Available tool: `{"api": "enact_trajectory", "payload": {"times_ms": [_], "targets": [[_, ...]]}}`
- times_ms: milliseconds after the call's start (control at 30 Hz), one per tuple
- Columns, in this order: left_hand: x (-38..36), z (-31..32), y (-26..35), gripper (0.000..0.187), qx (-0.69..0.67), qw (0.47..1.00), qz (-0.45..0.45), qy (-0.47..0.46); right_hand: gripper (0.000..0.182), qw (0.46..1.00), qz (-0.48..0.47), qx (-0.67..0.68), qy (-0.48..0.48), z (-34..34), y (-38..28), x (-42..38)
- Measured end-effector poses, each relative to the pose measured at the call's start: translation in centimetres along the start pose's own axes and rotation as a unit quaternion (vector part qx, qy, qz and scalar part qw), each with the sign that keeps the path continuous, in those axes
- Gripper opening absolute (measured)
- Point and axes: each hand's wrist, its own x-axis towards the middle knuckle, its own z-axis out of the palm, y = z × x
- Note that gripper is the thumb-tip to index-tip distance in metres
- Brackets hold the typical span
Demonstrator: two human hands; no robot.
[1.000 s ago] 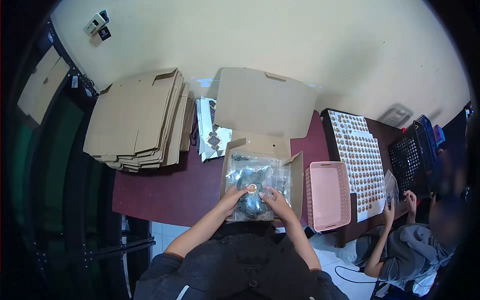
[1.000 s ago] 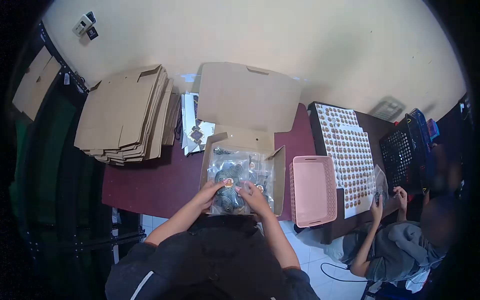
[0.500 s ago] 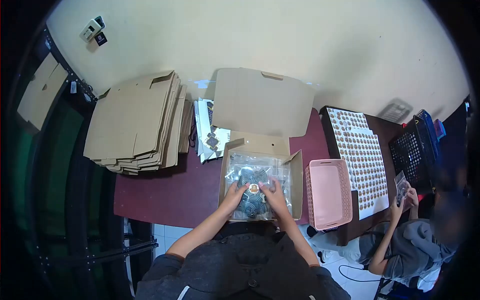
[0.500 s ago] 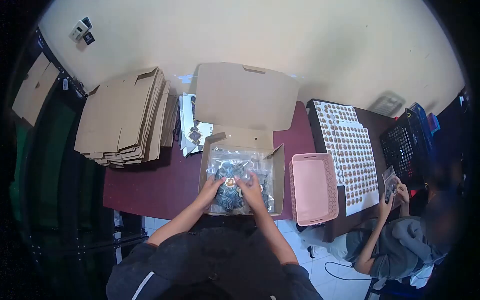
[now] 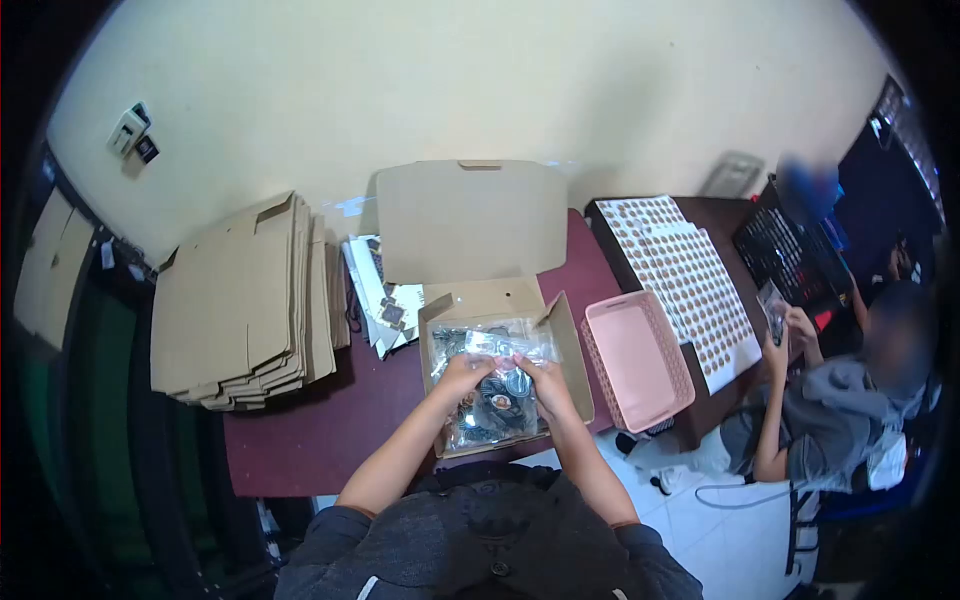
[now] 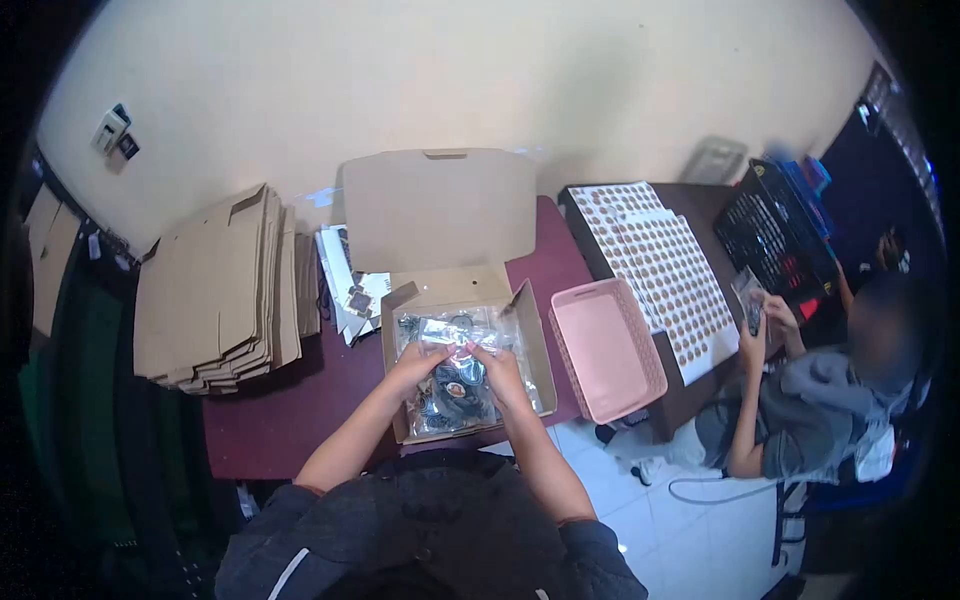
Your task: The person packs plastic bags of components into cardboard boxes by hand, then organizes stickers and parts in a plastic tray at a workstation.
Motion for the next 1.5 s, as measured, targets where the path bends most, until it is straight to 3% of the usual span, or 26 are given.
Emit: {"api": "enact_trajectory", "payload": {"times_ms": [100,233,300,467,500,567,600,633,700,767,833,867,933,967,1033,1067,1133,1167,1233,1300,1367,1500], "targets": [[0.1,0.4,0.2,0.026,0.062,0.997,0.024,0.029,0.022,0.999,-0.007,0.026,0.042,-0.2,1.5,-0.8],[-0.6,1.7,0.3,0.032,-0.054,0.997,0.055,-0.017,0.028,0.995,0.01,0.05,0.088,-1.1,2.0,-2.6],[0.2,1.0,-0.9,0.032,-0.036,0.999,-0.011,-0.032,0.032,0.994,0.027,0.075,0.072,-0.9,1.4,-4.2],[-1.1,0.6,0.7,0.034,-0.024,0.99,0.101,-0.096,0.046,0.99,0.0,0.103,0.095,1.1,0.7,-7.2],[-2.3,0.9,2.1,0.032,-0.034,0.99,0.114,-0.072,0.046,0.989,-0.005,0.105,0.103,1.5,0.7,-7.6],[-4.2,1.4,3.6,0.035,-0.054,0.989,0.135,-0.026,0.045,0.98,-0.069,0.066,0.177,2.3,1.1,-8.4],[-3.7,0.5,3.7,0.041,0.065,0.98,0.186,-0.021,0.044,0.956,-0.135,0.087,0.244,3.2,1.4,-8.4],[-4.4,0.4,3.1,0.041,0.068,0.979,0.188,-0.03,0.044,0.953,-0.14,0.091,0.251,3.9,1.6,-8.7],[-6.9,1.0,3.7,0.051,0.167,0.934,0.314,-0.029,0.043,0.913,-0.239,-0.076,0.323,6.0,1.4,-9.7],[-9.0,2.8,4.0,0.058,0.107,0.933,0.332,-0.09,0.043,0.916,-0.272,-0.077,0.286,8.7,1.8,-10.5],[-10.4,2.9,4.3,0.065,0.048,0.929,0.335,-0.148,0.04,0.811,-0.416,-0.287,0.297,10.4,1.7,-11.0],[-10.6,2.8,4.7,0.07,0.026,0.93,0.335,-0.151,0.04,0.815,-0.406,-0.283,0.301,10.6,1.6,-11.4],[-10.8,2.1,5.4,0.08,0.009,0.935,0.323,-0.15,0.038,0.881,-0.391,-0.172,0.202,10.5,1.2,-11.9],[-11.1,1.9,6.0,0.068,0.043,0.93,0.345,-0.117,0.034,0.875,-0.381,-0.209,0.213,10.4,0.5,-12.0],[-11.4,1.9,6.0,0.044,0.044,0.955,0.288,-0.06,0.027,0.88,-0.391,-0.138,0.229,9.9,0.7,-11.1],[-11.7,1.6,5.9,0.044,0.046,0.955,0.287,-0.052,0.027,0.884,-0.389,-0.135,0.222,9.9,0.5,-10.7],[-12.1,0.9,5.9,0.028,0.048,0.959,0.279,-0.021,0.026,0.837,-0.393,-0.096,0.369,10.4,-0.5,-10.1],[-12.0,0.5,5.7,0.028,0.049,0.959,0.278,-0.009,0.026,0.843,-0.39,-0.094,0.358,10.4,-0.9,-10.4],[-11.7,-0.4,5.9,0.029,0.045,0.963,0.265,-0.035,0.025,0.947,-0.252,-0.04,0.196,9.1,-2.0,-11.4],[-11.4,-1.9,6.5,0.034,0.064,0.967,0.246,-0.034,0.015,0.948,-0.227,-0.121,0.187,5.9,-0.8,-10.1],[-10.3,-2.9,6.0,0.039,0.001,0.97,0.194,-0.143,0.013,0.956,-0.202,-0.119,0.178,4.7,-0.1,-9.5],[-9.1,-3.3,6.0,0.048,-0.071,0.963,0.173,-0.196,0.02,0.979,-0.148,-0.088,0.105,3.9,-2.4,-9.4]]}}
